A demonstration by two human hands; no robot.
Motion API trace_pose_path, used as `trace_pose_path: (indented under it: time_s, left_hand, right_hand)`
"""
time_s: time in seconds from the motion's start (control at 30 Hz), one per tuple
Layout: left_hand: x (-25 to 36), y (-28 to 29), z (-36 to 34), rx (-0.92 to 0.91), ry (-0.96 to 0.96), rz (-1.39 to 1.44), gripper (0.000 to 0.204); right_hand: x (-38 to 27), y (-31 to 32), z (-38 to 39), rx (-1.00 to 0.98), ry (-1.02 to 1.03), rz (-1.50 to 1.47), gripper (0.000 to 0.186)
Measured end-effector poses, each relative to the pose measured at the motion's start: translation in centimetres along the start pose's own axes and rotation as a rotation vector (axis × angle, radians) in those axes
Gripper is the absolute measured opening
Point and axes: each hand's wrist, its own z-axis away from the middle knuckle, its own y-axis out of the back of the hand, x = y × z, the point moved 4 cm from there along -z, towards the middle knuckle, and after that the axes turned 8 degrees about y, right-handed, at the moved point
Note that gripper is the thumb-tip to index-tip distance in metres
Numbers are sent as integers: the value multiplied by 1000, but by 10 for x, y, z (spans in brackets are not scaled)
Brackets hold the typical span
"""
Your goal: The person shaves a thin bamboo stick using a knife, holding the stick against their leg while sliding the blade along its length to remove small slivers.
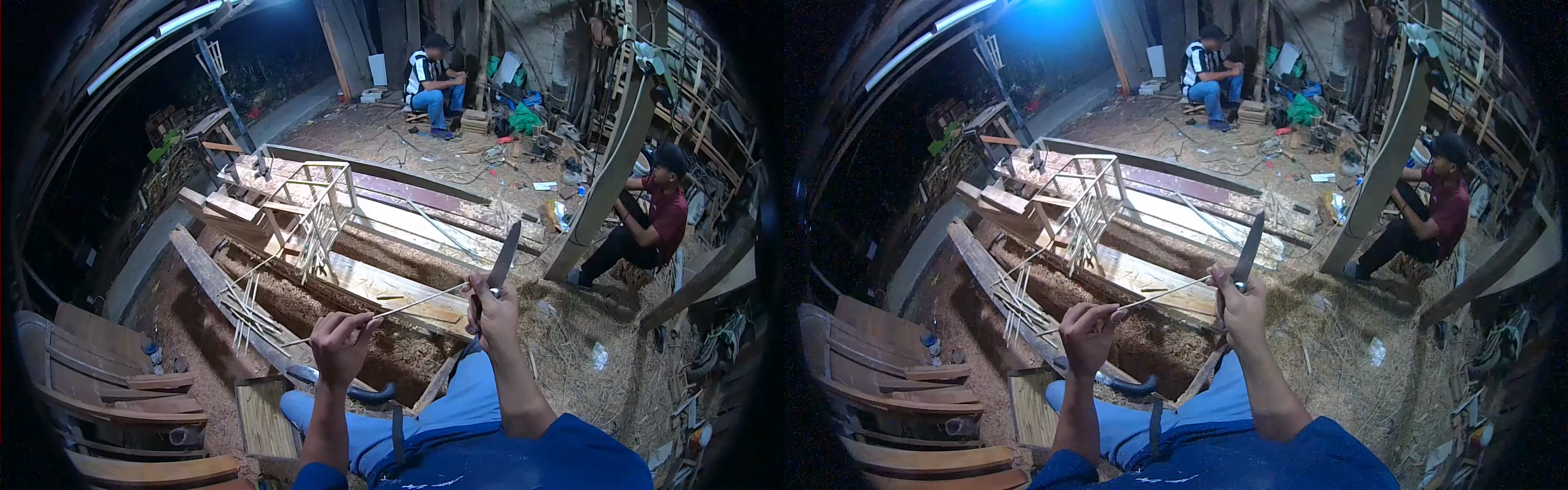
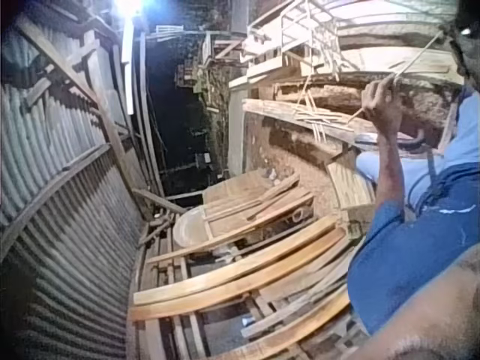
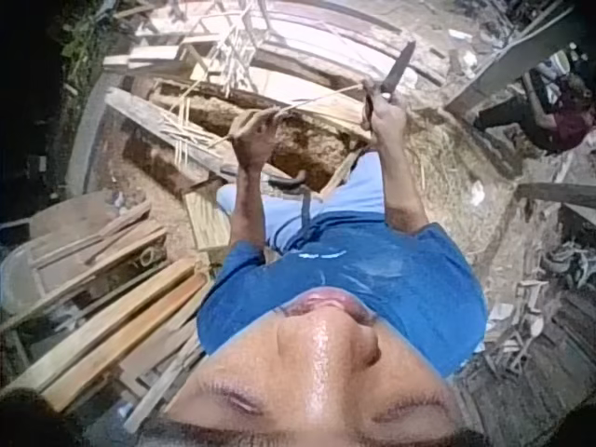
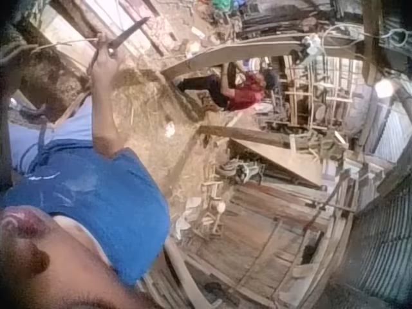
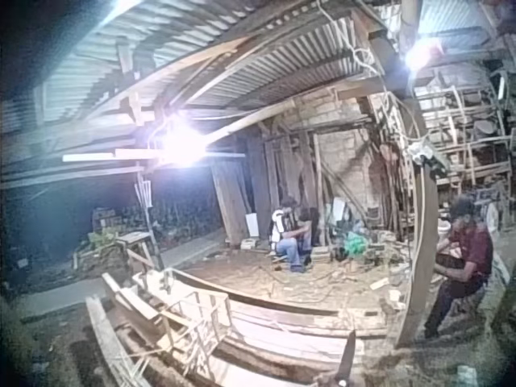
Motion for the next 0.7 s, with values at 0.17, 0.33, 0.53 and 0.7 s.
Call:
trace_pose_path:
  time_s: [0.17, 0.33, 0.53, 0.7]
  left_hand:
    - [6, -11, 4, 46, 41, -80, 20]
    - [13, -14, 2, 34, 31, -107, 22]
    - [11, -11, 4, 70, 46, -112, 21]
    - [12, -13, 2, 74, 54, -117, 19]
  right_hand:
    - [-9, 14, 10, 26, -73, 8, 20]
    - [-9, 19, 12, 35, -63, -30, 22]
    - [-7, 14, 17, 15, -19, -32, 23]
    - [-6, 17, 18, 13, -32, -28, 24]
